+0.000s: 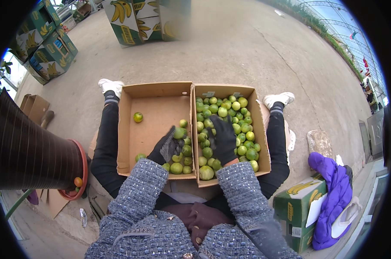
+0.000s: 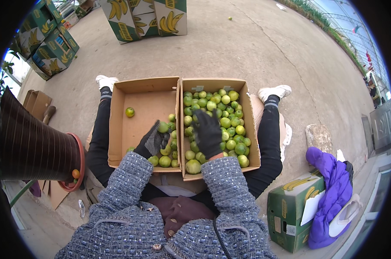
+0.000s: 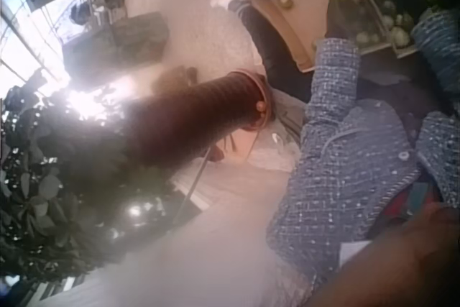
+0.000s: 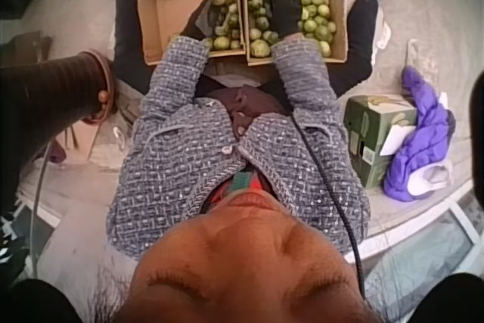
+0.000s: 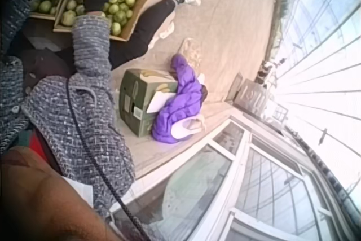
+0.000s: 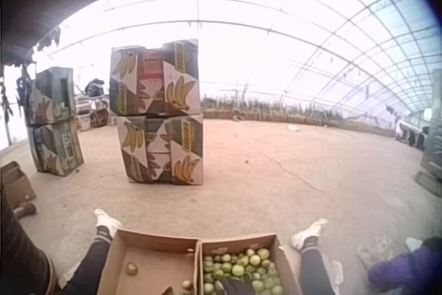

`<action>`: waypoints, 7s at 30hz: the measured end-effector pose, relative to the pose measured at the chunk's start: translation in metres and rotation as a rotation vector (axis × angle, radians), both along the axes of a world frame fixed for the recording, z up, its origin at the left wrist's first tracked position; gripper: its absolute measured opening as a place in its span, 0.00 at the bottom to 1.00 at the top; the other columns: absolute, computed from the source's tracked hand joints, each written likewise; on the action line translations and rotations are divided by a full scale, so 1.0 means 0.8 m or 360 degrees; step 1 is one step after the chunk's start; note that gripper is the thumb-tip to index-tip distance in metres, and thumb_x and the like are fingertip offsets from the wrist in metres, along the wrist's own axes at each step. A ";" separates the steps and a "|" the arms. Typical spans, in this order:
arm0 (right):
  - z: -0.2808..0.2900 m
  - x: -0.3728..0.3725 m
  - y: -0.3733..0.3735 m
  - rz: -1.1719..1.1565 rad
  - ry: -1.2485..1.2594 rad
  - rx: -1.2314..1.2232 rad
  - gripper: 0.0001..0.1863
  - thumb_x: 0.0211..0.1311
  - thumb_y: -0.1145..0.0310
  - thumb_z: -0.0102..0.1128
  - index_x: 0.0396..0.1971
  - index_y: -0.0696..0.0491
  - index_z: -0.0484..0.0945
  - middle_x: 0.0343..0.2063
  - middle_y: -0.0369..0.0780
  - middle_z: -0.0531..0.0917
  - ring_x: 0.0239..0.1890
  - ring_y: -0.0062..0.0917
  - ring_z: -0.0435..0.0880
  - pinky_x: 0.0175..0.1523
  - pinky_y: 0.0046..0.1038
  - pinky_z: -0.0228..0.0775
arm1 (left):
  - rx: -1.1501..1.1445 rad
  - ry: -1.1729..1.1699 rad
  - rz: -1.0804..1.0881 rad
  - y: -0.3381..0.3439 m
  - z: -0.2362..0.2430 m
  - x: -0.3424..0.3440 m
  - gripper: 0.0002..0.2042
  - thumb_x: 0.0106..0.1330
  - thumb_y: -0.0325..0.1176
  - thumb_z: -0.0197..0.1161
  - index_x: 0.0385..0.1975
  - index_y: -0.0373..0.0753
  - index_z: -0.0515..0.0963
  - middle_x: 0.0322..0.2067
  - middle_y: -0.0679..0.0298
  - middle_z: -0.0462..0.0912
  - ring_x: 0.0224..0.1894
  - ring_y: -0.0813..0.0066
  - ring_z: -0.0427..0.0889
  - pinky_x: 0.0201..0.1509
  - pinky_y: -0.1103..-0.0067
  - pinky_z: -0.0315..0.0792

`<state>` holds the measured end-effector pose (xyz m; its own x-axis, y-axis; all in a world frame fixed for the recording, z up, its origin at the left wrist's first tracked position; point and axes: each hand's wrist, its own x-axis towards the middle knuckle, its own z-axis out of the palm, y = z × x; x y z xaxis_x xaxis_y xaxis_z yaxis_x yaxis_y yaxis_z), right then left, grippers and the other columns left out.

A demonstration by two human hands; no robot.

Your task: The person sits on the ground and sorts green citrus fruits between two cardboard boxes. They pick up fruits from one box and place them into the other, occasionally inspecting them before transferring.

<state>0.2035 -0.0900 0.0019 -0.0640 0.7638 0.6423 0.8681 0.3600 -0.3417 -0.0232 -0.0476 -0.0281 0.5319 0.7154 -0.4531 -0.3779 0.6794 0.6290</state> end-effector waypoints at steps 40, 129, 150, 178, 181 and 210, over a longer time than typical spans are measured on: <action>-0.075 0.095 0.035 -0.0788 -0.0725 -0.0867 0.11 0.50 0.64 0.58 0.33 0.49 0.82 0.41 0.44 0.80 0.45 0.40 0.76 0.54 0.42 0.62 | -0.0190 -0.0044 0.0135 0.005 -0.029 -0.012 0.23 0.71 0.53 0.55 0.43 0.35 0.77 0.23 0.64 0.76 0.22 0.74 0.74 0.26 0.80 0.70; -0.012 0.082 0.017 -0.0279 -0.1048 -0.1675 0.20 0.57 0.58 0.55 0.51 0.33 0.81 0.53 0.37 0.79 0.57 0.33 0.77 0.65 0.40 0.57 | -0.0161 -0.0606 -0.0008 0.022 -0.077 -0.031 0.18 0.79 0.34 0.37 0.64 0.36 0.62 0.49 0.57 0.78 0.25 0.86 0.72 0.28 0.88 0.75; -0.051 0.108 -0.009 -0.0578 -0.0831 -0.1048 0.19 0.57 0.64 0.55 0.51 0.40 0.79 0.39 0.43 0.83 0.52 0.39 0.78 0.66 0.40 0.58 | 0.0226 -0.0125 0.0051 0.022 -0.075 -0.004 0.17 0.77 0.38 0.45 0.57 0.34 0.69 0.36 0.61 0.80 0.27 0.81 0.78 0.28 0.88 0.76; -0.028 0.057 -0.055 -0.0599 -0.0785 -0.1190 0.14 0.54 0.57 0.64 0.37 0.48 0.83 0.36 0.43 0.85 0.48 0.38 0.81 0.74 0.53 0.30 | 0.0063 0.0239 0.0635 0.011 -0.058 -0.013 0.16 0.72 0.42 0.55 0.52 0.38 0.71 0.35 0.61 0.77 0.36 0.73 0.78 0.40 0.79 0.78; -0.037 0.063 -0.046 -0.0577 -0.0858 -0.1398 0.16 0.54 0.55 0.63 0.39 0.48 0.82 0.40 0.44 0.85 0.54 0.40 0.79 0.75 0.51 0.31 | -0.0362 -0.0323 0.0713 0.021 -0.073 -0.024 0.20 0.73 0.46 0.51 0.54 0.35 0.69 0.35 0.59 0.74 0.32 0.71 0.75 0.37 0.79 0.76; 0.024 0.015 -0.050 -0.0223 0.0170 -0.0320 0.18 0.52 0.63 0.72 0.43 0.48 0.81 0.39 0.41 0.81 0.46 0.40 0.78 0.55 0.40 0.70 | 0.0086 0.0181 -0.0004 -0.017 0.044 0.018 0.23 0.71 0.49 0.52 0.51 0.34 0.74 0.32 0.61 0.81 0.26 0.79 0.78 0.23 0.85 0.70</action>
<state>0.2153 -0.1297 0.0211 0.1115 0.8734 0.4740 0.8600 0.1542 -0.4865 -0.0089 -0.0611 0.0068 0.4813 0.7390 -0.4713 -0.3003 0.6442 0.7034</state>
